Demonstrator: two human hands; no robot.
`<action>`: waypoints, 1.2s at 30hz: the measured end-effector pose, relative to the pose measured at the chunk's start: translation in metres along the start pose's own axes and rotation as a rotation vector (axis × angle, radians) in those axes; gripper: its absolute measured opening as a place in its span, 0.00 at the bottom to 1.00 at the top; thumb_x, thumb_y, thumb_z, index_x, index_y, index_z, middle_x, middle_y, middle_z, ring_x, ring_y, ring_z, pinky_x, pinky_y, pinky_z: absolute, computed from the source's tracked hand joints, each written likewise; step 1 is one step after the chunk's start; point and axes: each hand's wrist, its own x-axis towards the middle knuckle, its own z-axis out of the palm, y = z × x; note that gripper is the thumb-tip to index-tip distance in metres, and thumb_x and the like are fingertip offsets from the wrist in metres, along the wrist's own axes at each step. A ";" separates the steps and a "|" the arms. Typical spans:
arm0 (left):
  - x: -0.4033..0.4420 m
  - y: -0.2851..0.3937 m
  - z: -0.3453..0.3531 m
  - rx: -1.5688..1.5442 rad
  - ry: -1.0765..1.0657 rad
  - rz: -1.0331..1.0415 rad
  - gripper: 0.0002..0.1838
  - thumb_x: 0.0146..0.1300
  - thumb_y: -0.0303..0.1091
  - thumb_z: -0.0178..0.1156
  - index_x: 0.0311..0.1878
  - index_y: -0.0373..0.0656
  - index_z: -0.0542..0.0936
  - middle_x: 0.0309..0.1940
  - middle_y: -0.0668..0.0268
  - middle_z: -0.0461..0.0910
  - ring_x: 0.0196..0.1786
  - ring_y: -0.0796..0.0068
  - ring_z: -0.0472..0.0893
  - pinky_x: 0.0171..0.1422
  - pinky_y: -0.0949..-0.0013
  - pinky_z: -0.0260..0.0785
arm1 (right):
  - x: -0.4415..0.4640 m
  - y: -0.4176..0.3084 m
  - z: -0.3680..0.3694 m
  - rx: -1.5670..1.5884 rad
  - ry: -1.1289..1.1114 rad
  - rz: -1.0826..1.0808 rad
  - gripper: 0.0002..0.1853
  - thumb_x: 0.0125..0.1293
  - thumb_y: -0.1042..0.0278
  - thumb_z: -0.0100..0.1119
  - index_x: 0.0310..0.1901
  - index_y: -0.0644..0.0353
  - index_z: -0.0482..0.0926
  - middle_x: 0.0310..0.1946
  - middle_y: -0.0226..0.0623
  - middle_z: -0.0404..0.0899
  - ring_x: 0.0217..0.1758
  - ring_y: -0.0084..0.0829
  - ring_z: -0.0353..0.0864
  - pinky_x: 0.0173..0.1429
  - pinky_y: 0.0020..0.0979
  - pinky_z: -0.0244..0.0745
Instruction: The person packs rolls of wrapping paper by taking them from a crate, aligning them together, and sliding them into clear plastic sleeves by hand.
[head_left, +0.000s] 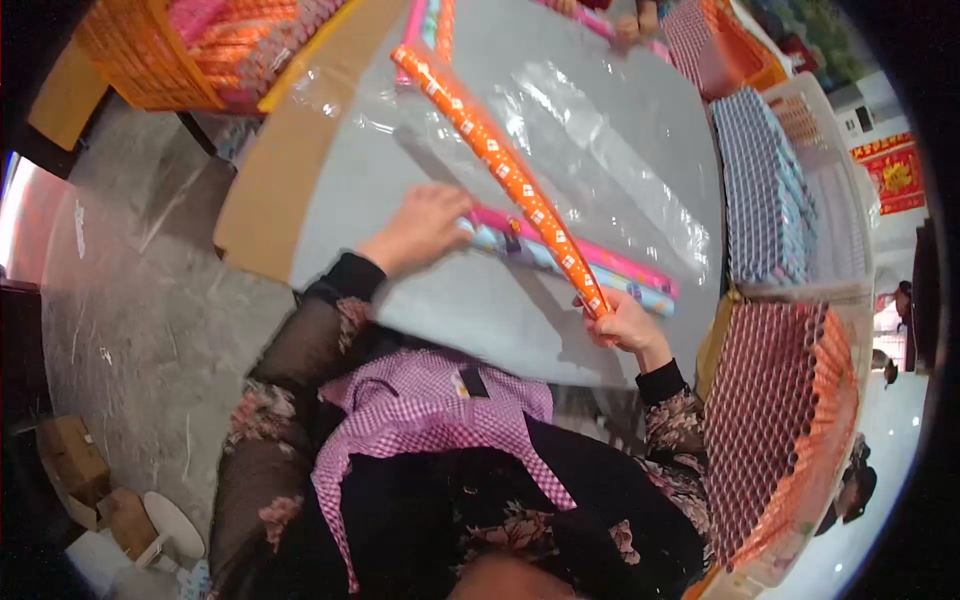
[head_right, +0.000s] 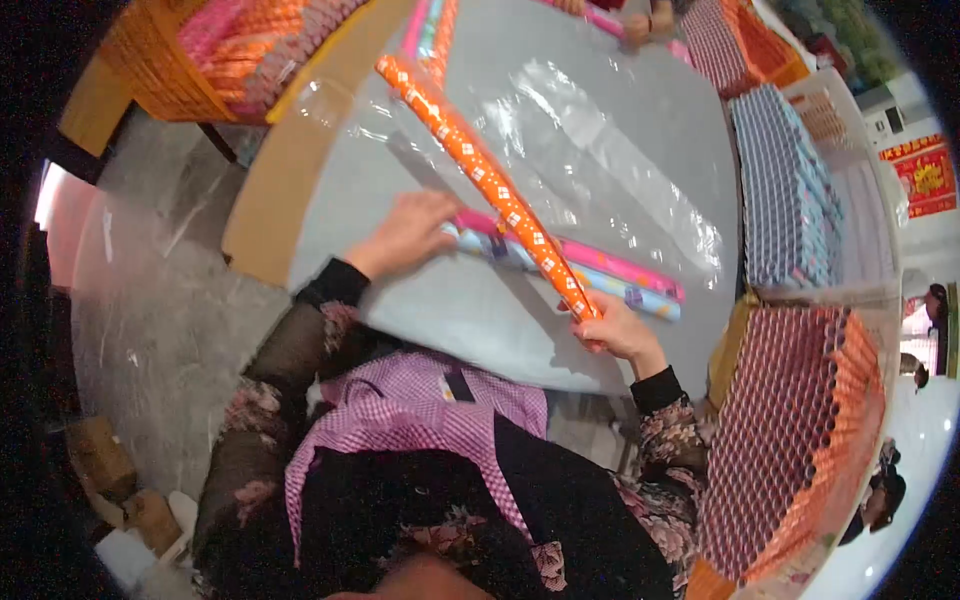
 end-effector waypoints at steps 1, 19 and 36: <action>-0.001 -0.002 0.004 0.016 0.024 0.029 0.25 0.63 0.43 0.60 0.61 0.44 0.74 0.60 0.54 0.74 0.66 0.53 0.69 0.70 0.53 0.56 | -0.016 0.018 -0.001 0.019 0.013 -0.009 0.19 0.55 0.72 0.60 0.50 0.66 0.74 0.25 0.31 0.72 0.16 0.19 0.66 0.19 0.22 0.61; 0.001 -0.026 0.001 0.108 -0.115 0.021 0.27 0.72 0.46 0.50 0.71 0.50 0.67 0.69 0.57 0.67 0.71 0.54 0.63 0.75 0.53 0.48 | -0.182 0.140 -0.037 -0.188 0.251 0.240 0.18 0.54 0.73 0.64 0.48 0.63 0.80 0.33 0.26 0.79 0.32 0.17 0.76 0.37 0.21 0.72; -0.001 -0.030 -0.007 0.052 -0.155 0.131 0.41 0.60 0.61 0.59 0.73 0.49 0.64 0.70 0.55 0.64 0.73 0.53 0.60 0.77 0.52 0.47 | -0.119 0.137 -0.102 -0.418 0.417 -0.050 0.18 0.53 0.65 0.68 0.44 0.63 0.79 0.35 0.28 0.77 0.41 0.22 0.75 0.48 0.27 0.72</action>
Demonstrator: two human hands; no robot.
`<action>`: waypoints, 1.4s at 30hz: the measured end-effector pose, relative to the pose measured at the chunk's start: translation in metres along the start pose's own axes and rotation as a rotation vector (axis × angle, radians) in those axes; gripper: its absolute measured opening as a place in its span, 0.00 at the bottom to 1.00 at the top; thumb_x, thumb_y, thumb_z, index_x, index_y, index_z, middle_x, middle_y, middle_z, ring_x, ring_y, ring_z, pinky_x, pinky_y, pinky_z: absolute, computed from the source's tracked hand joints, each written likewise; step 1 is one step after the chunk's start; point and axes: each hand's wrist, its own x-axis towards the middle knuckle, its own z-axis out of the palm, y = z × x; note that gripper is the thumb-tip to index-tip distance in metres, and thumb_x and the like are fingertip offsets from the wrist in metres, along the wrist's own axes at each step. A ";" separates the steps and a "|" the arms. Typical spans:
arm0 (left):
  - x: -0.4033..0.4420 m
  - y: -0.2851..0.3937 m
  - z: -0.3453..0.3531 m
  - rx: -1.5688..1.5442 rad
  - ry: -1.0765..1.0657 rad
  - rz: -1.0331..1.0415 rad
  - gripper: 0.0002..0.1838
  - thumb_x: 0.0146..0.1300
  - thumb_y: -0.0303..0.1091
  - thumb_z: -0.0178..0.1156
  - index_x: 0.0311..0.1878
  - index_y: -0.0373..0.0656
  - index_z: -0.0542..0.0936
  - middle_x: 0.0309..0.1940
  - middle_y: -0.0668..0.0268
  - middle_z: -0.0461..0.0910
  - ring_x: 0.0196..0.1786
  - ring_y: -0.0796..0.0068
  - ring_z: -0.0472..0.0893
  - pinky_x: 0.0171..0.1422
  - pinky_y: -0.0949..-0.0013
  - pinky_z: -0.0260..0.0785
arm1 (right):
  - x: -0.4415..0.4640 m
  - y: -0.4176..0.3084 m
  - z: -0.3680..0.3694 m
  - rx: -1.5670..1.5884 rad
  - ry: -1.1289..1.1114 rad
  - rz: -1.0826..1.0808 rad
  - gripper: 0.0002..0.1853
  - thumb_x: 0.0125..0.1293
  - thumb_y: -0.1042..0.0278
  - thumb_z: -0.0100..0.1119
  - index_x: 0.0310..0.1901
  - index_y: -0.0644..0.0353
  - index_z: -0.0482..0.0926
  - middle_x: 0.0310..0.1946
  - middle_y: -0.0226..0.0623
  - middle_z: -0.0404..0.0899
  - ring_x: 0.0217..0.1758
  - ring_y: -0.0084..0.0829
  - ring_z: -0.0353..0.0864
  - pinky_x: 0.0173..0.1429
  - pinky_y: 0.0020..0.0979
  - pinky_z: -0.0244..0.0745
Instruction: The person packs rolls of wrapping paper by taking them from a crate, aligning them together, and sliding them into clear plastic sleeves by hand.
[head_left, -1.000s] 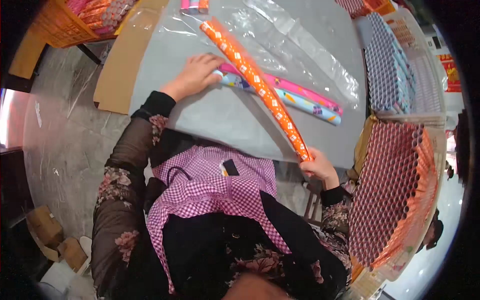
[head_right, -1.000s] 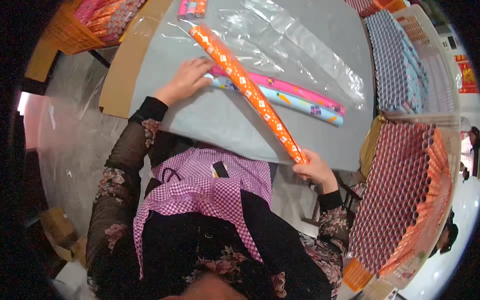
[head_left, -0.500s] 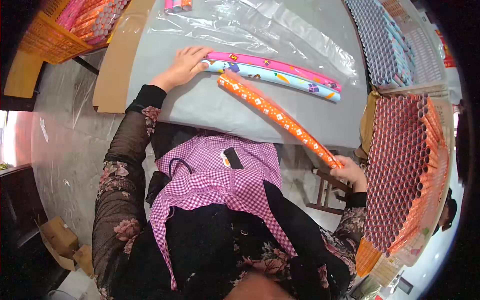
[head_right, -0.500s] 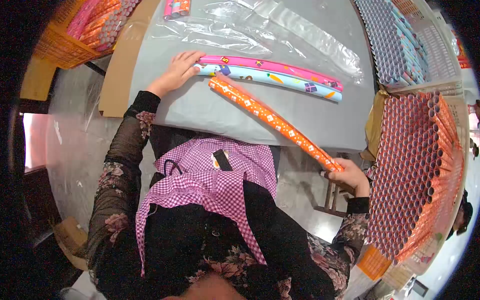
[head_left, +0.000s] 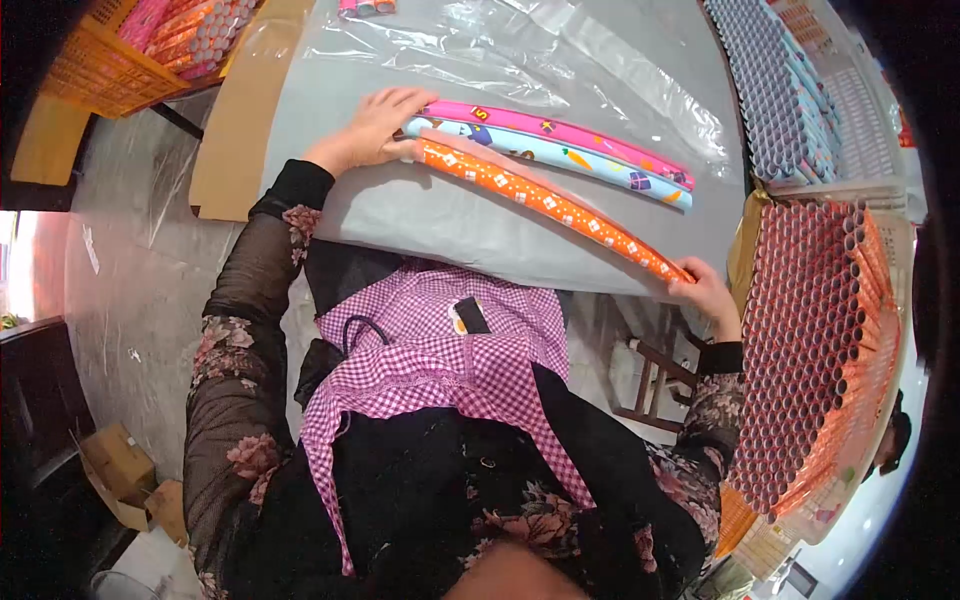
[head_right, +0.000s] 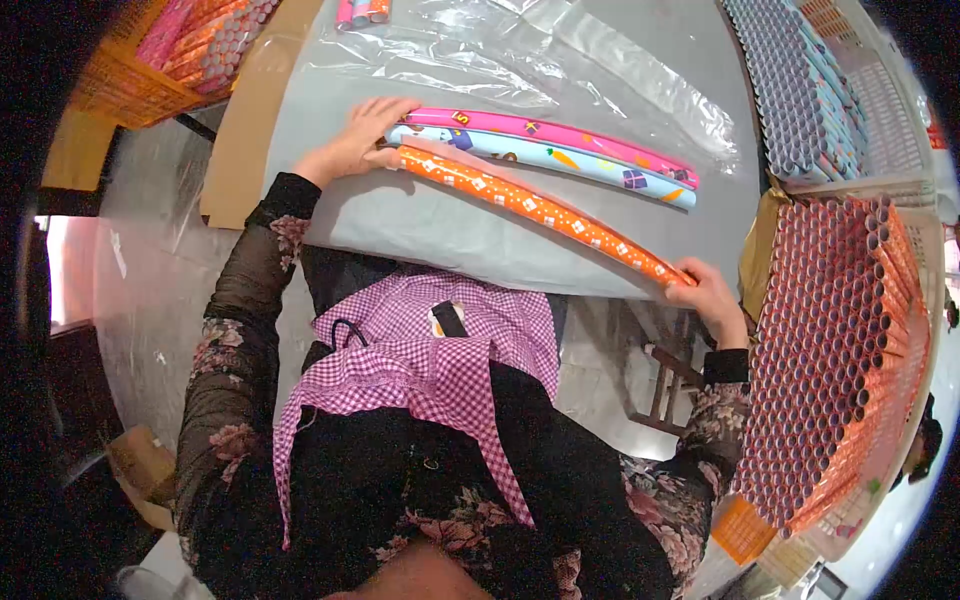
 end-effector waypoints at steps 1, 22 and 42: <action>0.000 0.001 -0.002 -0.002 -0.027 -0.001 0.47 0.54 0.64 0.63 0.73 0.49 0.63 0.71 0.54 0.64 0.74 0.52 0.60 0.77 0.51 0.46 | 0.007 -0.006 -0.002 -0.098 -0.017 0.004 0.18 0.53 0.61 0.69 0.42 0.63 0.80 0.36 0.30 0.77 0.41 0.23 0.75 0.49 0.27 0.71; 0.002 0.015 -0.010 -0.041 -0.042 -0.010 0.53 0.41 0.53 0.76 0.71 0.46 0.65 0.67 0.53 0.68 0.70 0.49 0.63 0.75 0.51 0.51 | 0.078 0.009 0.020 -0.335 0.499 -0.453 0.13 0.58 0.71 0.64 0.46 0.65 0.80 0.46 0.41 0.77 0.50 0.35 0.77 0.52 0.32 0.74; 0.002 0.006 -0.005 -0.050 0.019 -0.037 0.47 0.45 0.56 0.73 0.68 0.46 0.69 0.65 0.56 0.71 0.67 0.51 0.67 0.73 0.53 0.53 | 0.080 -0.059 0.071 -0.816 0.722 -0.754 0.26 0.52 0.62 0.73 0.53 0.57 0.78 0.50 0.39 0.76 0.54 0.44 0.75 0.58 0.43 0.69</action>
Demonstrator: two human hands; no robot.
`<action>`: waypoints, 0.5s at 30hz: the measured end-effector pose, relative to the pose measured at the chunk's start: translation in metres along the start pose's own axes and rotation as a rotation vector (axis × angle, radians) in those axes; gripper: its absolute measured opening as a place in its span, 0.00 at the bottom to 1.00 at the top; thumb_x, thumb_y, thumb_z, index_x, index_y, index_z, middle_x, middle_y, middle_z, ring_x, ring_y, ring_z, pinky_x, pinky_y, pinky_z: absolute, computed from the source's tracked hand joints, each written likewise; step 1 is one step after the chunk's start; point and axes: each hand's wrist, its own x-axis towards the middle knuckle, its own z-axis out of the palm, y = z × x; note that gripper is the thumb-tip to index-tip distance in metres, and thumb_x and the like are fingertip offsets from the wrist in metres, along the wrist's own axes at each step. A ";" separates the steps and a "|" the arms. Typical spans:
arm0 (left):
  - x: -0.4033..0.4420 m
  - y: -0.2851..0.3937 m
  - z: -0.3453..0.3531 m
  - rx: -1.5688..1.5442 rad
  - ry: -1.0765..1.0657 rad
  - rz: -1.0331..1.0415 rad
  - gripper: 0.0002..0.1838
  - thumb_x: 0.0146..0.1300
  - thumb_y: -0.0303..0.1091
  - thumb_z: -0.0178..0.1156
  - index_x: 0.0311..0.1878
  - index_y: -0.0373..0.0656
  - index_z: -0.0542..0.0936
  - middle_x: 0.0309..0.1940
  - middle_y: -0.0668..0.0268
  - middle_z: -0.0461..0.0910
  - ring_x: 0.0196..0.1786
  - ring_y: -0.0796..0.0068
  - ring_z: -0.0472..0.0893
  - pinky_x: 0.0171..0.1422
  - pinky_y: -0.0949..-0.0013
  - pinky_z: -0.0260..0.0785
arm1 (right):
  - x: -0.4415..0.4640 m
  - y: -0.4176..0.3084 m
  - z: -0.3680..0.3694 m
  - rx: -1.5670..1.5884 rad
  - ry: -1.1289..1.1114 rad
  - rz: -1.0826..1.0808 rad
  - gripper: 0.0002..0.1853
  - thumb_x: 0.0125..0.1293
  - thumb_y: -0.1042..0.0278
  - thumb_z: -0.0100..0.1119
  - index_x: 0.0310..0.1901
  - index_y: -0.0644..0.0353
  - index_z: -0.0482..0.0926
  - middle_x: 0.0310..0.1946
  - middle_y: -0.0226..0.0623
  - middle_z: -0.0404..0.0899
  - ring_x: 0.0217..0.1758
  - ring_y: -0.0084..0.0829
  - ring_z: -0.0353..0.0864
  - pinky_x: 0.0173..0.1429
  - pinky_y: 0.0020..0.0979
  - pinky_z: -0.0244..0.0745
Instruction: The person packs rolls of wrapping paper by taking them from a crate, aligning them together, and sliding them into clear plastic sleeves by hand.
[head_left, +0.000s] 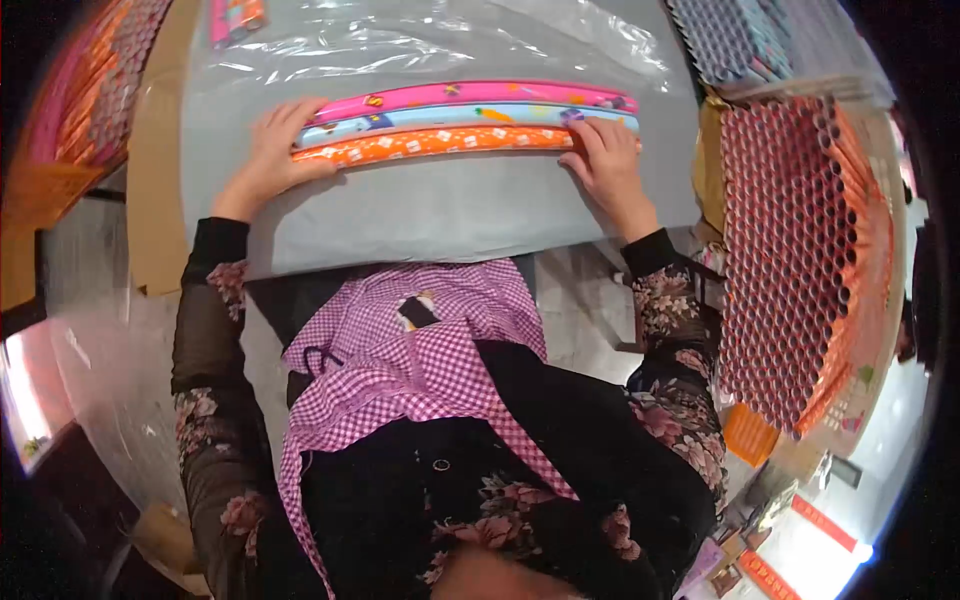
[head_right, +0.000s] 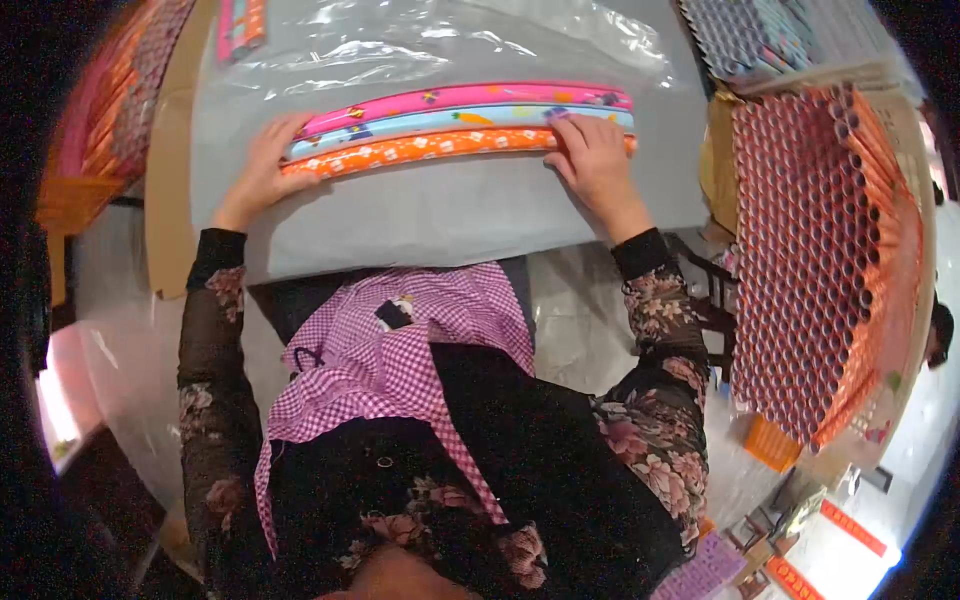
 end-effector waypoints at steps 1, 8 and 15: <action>0.000 -0.001 0.000 0.020 0.008 0.043 0.47 0.46 0.56 0.73 0.68 0.45 0.69 0.65 0.55 0.71 0.67 0.51 0.67 0.73 0.53 0.53 | 0.005 -0.009 0.007 0.004 0.017 -0.035 0.30 0.49 0.62 0.74 0.55 0.56 0.77 0.51 0.39 0.76 0.53 0.43 0.75 0.58 0.43 0.68; 0.000 0.003 0.002 0.030 0.029 0.059 0.46 0.47 0.53 0.74 0.69 0.48 0.69 0.65 0.57 0.71 0.67 0.52 0.66 0.73 0.52 0.54 | 0.047 -0.060 0.034 0.163 -0.023 -0.218 0.28 0.51 0.66 0.72 0.55 0.57 0.75 0.49 0.38 0.77 0.52 0.42 0.75 0.57 0.41 0.68; -0.003 0.008 0.003 0.027 0.053 0.018 0.44 0.48 0.50 0.74 0.69 0.49 0.70 0.65 0.58 0.71 0.68 0.54 0.67 0.74 0.53 0.53 | 0.054 -0.061 0.034 0.200 -0.032 -0.237 0.20 0.56 0.72 0.68 0.51 0.60 0.76 0.47 0.41 0.78 0.50 0.44 0.76 0.54 0.43 0.72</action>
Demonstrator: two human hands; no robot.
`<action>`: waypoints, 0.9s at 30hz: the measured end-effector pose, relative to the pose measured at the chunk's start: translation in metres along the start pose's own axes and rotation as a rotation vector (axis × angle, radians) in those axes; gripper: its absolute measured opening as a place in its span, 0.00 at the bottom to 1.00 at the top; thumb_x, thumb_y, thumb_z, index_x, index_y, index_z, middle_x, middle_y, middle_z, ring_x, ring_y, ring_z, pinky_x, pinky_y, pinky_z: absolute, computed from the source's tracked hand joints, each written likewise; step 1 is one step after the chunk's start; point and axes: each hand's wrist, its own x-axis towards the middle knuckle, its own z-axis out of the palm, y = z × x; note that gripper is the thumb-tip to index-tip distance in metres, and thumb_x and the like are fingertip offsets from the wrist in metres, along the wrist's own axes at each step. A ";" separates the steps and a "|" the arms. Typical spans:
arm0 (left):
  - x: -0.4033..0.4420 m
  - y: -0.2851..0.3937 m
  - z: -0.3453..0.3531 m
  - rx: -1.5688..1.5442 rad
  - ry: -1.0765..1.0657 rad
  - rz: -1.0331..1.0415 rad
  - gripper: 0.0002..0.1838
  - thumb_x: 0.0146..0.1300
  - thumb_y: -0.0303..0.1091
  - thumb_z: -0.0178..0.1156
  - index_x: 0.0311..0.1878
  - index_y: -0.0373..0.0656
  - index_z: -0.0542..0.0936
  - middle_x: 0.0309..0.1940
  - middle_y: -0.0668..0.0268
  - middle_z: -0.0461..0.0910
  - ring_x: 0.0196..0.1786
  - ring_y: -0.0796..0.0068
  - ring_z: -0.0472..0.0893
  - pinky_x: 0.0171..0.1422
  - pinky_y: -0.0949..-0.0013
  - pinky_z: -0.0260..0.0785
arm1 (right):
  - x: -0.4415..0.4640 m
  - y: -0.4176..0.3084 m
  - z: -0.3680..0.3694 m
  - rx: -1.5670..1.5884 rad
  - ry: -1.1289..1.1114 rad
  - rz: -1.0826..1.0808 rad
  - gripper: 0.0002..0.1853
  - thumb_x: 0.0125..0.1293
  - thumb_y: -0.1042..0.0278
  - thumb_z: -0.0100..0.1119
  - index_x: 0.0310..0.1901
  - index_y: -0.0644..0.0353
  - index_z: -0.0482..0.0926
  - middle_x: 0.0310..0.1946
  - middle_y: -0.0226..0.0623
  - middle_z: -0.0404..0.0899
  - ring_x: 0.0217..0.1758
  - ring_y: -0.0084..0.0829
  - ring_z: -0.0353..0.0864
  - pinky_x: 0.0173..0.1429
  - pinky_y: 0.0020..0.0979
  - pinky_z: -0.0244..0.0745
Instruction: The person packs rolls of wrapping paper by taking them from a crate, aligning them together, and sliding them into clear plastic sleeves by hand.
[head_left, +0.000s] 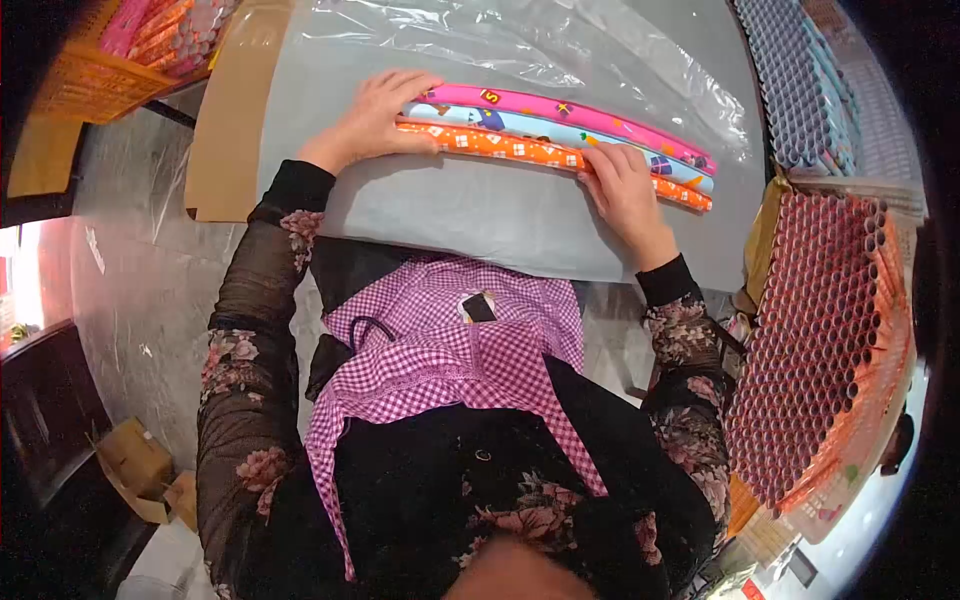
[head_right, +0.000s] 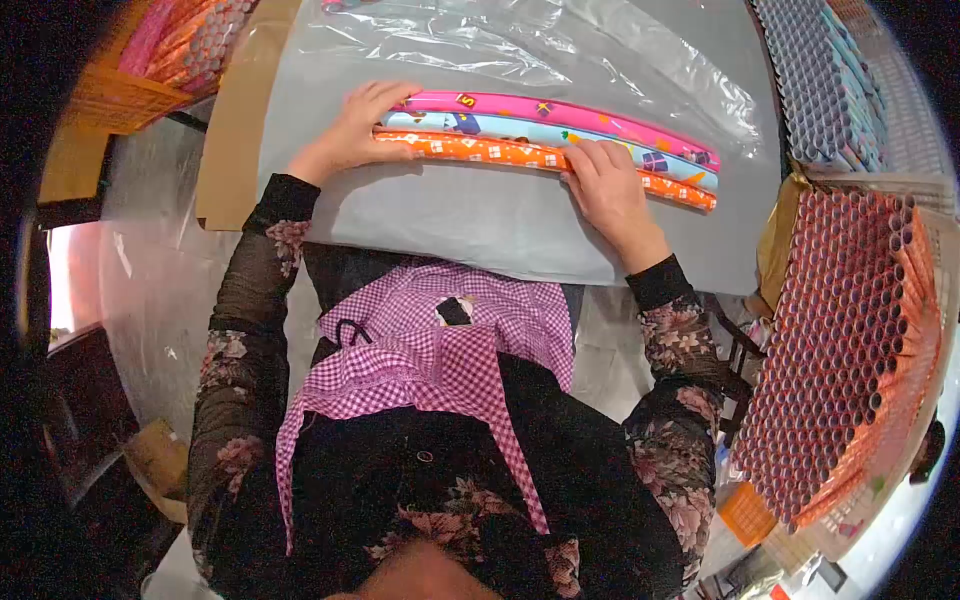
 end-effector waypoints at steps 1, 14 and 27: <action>0.001 0.001 0.000 -0.012 0.014 0.008 0.44 0.48 0.50 0.74 0.69 0.49 0.70 0.65 0.58 0.71 0.68 0.54 0.67 0.74 0.53 0.53 | 0.000 0.000 -0.001 0.010 -0.012 0.004 0.20 0.57 0.72 0.68 0.51 0.61 0.76 0.47 0.42 0.78 0.50 0.45 0.76 0.54 0.43 0.72; 0.000 -0.001 0.003 -0.011 0.005 -0.012 0.44 0.49 0.53 0.74 0.69 0.48 0.70 0.66 0.56 0.71 0.70 0.54 0.66 0.75 0.53 0.52 | -0.001 -0.003 0.005 -0.022 -0.012 0.038 0.19 0.57 0.75 0.67 0.51 0.62 0.76 0.47 0.43 0.78 0.48 0.45 0.77 0.53 0.42 0.73; -0.001 0.000 0.003 0.012 0.008 0.018 0.44 0.51 0.55 0.72 0.69 0.48 0.70 0.66 0.54 0.70 0.70 0.53 0.65 0.75 0.52 0.52 | 0.000 -0.012 0.006 -0.045 0.049 0.057 0.18 0.58 0.76 0.66 0.51 0.60 0.77 0.47 0.41 0.77 0.49 0.45 0.76 0.53 0.43 0.73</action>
